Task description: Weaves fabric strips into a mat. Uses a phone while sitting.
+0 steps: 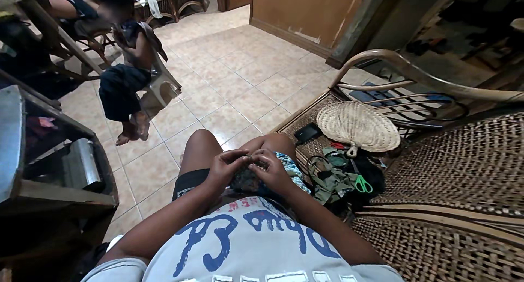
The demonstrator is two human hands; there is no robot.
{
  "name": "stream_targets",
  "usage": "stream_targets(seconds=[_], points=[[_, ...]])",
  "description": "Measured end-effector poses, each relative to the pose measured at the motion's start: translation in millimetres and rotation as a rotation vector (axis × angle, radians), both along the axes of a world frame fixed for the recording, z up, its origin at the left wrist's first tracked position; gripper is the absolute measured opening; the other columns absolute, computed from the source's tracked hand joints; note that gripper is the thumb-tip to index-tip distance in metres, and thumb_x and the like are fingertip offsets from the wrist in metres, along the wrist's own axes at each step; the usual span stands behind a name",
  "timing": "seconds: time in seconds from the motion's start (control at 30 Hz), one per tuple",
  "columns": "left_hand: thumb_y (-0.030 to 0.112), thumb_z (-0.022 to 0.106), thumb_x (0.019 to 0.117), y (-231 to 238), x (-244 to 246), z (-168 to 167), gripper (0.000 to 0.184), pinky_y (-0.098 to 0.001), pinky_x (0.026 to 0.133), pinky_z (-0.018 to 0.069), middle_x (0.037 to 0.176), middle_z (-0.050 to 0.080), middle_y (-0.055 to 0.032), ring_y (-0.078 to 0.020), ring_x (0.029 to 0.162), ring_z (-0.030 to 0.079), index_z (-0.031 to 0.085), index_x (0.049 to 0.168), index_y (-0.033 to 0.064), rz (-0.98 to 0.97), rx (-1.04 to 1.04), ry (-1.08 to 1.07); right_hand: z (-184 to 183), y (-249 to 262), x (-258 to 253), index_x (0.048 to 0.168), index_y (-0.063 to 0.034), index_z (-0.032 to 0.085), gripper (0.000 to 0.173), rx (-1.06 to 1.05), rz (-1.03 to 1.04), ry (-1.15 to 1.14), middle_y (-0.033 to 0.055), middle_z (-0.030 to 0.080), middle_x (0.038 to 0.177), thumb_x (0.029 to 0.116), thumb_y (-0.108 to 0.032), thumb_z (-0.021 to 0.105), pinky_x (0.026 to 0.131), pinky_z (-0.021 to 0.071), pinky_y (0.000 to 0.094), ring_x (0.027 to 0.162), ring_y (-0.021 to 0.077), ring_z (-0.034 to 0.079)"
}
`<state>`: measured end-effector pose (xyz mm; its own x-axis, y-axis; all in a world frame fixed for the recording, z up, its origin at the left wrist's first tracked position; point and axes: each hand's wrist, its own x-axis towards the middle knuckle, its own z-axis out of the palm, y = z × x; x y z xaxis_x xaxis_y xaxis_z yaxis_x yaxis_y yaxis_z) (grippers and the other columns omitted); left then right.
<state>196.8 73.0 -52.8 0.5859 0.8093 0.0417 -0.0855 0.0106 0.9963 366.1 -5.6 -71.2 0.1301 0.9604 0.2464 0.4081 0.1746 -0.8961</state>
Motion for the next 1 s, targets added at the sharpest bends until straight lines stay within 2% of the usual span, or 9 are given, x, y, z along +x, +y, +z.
stream_targets(seconds=[0.23,0.37,0.47,0.57,0.67,0.77,0.83,1.0], points=[[0.003,0.064,0.0967,-1,1,-2,0.020,-0.0285,0.085,0.0578,0.100,0.073,-0.0060,-0.0098,0.089,0.069,0.070,0.114,-0.0040,0.044,-0.047,-0.014,1,1,3,0.094,-0.0029,0.074,0.015,0.018,0.011,0.056,0.0093,0.066,0.105,0.0920,-0.018,0.071,0.091,0.0515,0.0329,0.103,0.0152,0.061],[0.004,0.063,0.0982,-2,3,-1,0.021,-0.0303,0.084,0.0580,0.101,0.072,-0.0070,-0.0117,0.090,0.069,0.067,0.117,-0.0039,0.063,-0.159,-0.008,-2,0,3,0.094,-0.0017,0.074,0.016,0.039,0.011,0.051,0.0111,0.066,0.104,0.0919,-0.017,0.072,0.091,0.0513,0.0339,0.103,0.0167,0.061],[0.006,0.060,0.1008,-1,3,-1,0.024,-0.0314,0.085,0.0572,0.104,0.070,-0.0084,-0.0125,0.091,0.068,0.065,0.122,-0.0043,0.059,-0.229,0.008,-3,0,4,0.100,-0.0006,0.074,0.018,0.005,0.027,0.071,0.0120,0.066,0.108,0.0954,-0.017,0.068,0.092,0.0530,0.0310,0.104,0.0152,0.063],[0.008,0.055,0.1039,2,4,0,0.026,-0.0308,0.081,0.0569,0.103,0.069,-0.0084,-0.0127,0.088,0.067,0.062,0.126,-0.0025,0.057,-0.313,0.019,-2,-5,7,0.107,-0.0014,0.074,0.023,0.015,0.012,0.001,0.0137,0.067,0.113,0.1001,-0.019,0.060,0.097,0.0515,0.0377,0.110,0.0199,0.063],[0.014,0.054,0.1053,4,2,-3,0.029,-0.0292,0.078,0.0558,0.103,0.069,-0.0072,-0.0120,0.086,0.066,0.061,0.131,0.0015,0.041,-0.338,0.038,-4,-11,9,0.103,-0.0019,0.073,0.026,0.062,-0.023,-0.211,0.0139,0.069,0.105,0.0973,-0.026,0.066,0.092,0.0537,0.0443,0.101,0.0258,0.066],[0.009,0.063,0.0984,7,-2,-8,0.045,-0.0322,0.089,0.0560,0.115,0.066,-0.0110,-0.0140,0.097,0.066,0.053,0.140,-0.0010,-0.061,-0.237,0.055,-1,-17,5,0.099,0.0001,0.073,0.022,0.067,-0.031,-0.379,0.0158,0.070,0.096,0.0947,-0.021,0.068,0.087,0.0544,0.0495,0.092,0.0310,0.068],[0.006,0.070,0.0935,5,-1,-5,0.050,-0.0310,0.089,0.0570,0.115,0.068,-0.0116,-0.0132,0.098,0.068,0.053,0.140,-0.0019,-0.082,-0.160,0.124,-1,-19,4,0.097,0.0009,0.073,0.019,0.077,-0.004,-0.407,0.0165,0.069,0.095,0.0954,-0.016,0.065,0.087,0.0547,0.0494,0.093,0.0317,0.068],[0.012,0.064,0.0998,3,0,-3,0.039,-0.0277,0.088,0.0558,0.113,0.070,-0.0103,-0.0084,0.094,0.067,0.059,0.136,0.0006,-0.119,0.136,0.298,-4,-21,10,0.096,-0.0003,0.072,0.019,0.161,0.100,-0.443,0.0153,0.071,0.096,0.0957,-0.017,0.064,0.086,0.0556,0.0453,0.094,0.0300,0.068]])
